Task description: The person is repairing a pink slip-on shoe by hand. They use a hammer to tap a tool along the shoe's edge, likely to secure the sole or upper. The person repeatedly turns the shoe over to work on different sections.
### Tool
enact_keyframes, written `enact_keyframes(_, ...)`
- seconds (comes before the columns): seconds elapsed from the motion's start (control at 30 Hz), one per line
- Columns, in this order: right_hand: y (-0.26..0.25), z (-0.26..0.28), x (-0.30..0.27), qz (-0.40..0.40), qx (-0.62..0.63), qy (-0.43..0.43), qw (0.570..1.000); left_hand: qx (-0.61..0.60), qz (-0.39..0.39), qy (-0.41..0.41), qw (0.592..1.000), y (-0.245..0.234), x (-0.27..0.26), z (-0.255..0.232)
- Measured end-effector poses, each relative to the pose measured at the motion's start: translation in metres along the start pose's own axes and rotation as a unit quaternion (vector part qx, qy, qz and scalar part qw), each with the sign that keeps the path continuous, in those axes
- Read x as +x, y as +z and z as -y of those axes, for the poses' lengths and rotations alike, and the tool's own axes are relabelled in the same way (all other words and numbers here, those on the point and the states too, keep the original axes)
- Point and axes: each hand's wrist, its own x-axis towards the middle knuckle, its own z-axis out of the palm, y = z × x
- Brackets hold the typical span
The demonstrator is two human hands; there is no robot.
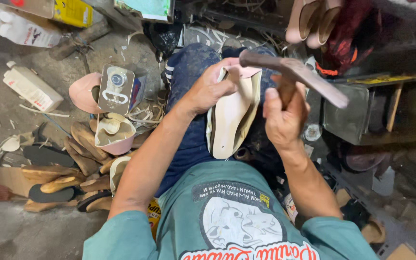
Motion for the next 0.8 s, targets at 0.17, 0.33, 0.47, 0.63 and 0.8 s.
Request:
enact_keyframes(0.17,-0.009,-0.027,-0.033,-0.075,0.061,-0.03,0.995,0.008,-0.007,0.001,1.0,0.003,-0.004,-0.023)
enact_keyframes(0.33,-0.005,-0.02,-0.017,0.05,-0.067,0.026,0.996,0.016,-0.018,-0.011,1.0,0.008,-0.003,-0.017)
enact_keyframes(0.47,-0.002,-0.023,-0.026,0.021,-0.096,0.007,0.995,0.041,-0.026,-0.02,0.999,0.008,-0.011,-0.013)
enact_keyframes(0.63,-0.025,-0.043,0.031,0.022,-0.165,0.111,0.98,0.004,-0.023,0.044,0.999,0.011,-0.037,0.01)
enact_keyframes(0.8,-0.06,-0.1,0.172,0.077,-0.362,-0.112,0.922,0.034,-0.176,0.011,0.984,0.043,-0.095,0.028)
